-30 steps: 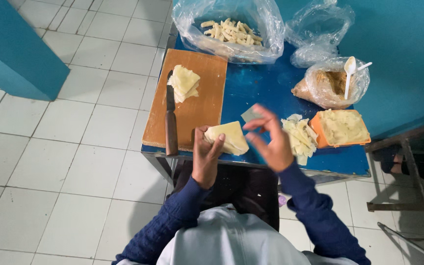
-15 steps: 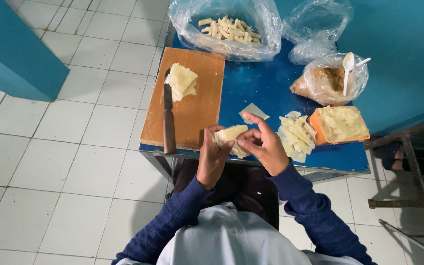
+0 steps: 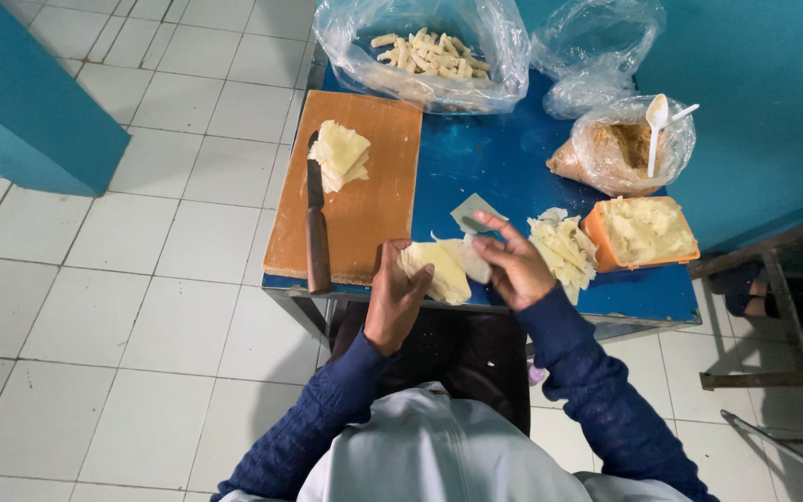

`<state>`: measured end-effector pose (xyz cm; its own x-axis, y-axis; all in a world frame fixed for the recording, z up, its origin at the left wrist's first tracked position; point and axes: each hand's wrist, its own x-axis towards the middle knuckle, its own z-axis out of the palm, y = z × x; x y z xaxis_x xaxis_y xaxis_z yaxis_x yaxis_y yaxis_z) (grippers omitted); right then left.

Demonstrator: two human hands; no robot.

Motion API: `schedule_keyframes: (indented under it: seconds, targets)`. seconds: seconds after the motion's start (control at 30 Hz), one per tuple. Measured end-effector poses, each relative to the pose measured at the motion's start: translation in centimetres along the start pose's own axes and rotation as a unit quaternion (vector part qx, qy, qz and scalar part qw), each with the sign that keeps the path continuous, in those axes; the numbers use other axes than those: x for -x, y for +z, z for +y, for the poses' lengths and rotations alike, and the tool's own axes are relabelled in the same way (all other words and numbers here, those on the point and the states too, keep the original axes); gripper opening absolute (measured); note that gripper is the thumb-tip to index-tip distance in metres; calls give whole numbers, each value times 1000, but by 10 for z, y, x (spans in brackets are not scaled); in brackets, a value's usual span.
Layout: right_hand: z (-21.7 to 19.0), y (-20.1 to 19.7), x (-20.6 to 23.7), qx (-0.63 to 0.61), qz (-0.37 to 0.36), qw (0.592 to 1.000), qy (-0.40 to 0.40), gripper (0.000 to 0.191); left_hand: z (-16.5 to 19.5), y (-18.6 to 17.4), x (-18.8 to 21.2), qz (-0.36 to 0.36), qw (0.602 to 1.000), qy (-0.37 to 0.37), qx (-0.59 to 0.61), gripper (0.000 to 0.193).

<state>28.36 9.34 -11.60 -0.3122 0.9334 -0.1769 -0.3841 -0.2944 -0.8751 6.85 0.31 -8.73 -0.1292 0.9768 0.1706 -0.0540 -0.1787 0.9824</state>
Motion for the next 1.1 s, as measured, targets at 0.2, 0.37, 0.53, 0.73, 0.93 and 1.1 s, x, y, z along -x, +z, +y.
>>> schedule_keyframes:
  seconds: [0.2, 0.37, 0.53, 0.73, 0.93, 1.1]
  targets:
    - [-29, -33, -53, 70, 15, 977, -199, 59, -8, 0, 8, -20, 998, -41, 48, 33]
    - [-27, -7, -53, 518, 60, 784, -337, 64, -10, -4, 17, -15, 998, -56, -24, 34]
    - [-19, 7, -22, 642, 22, 680, -353, 75, -3, -6, 22, -23, 999, 7, -30, 35]
    - [-17, 4, -12, 644, 11, 682, -346, 78, 6, -9, 19, -9, 993, 8, -114, 35]
    - [-19, 3, -8, 649, -20, 682, -336, 77, 7, -10, 19, 7, 992, 28, -120, 34]
    - [-23, 5, -3, 660, -28, 673, -331, 81, 5, -16, 17, 1, 994, 25, -111, 32]
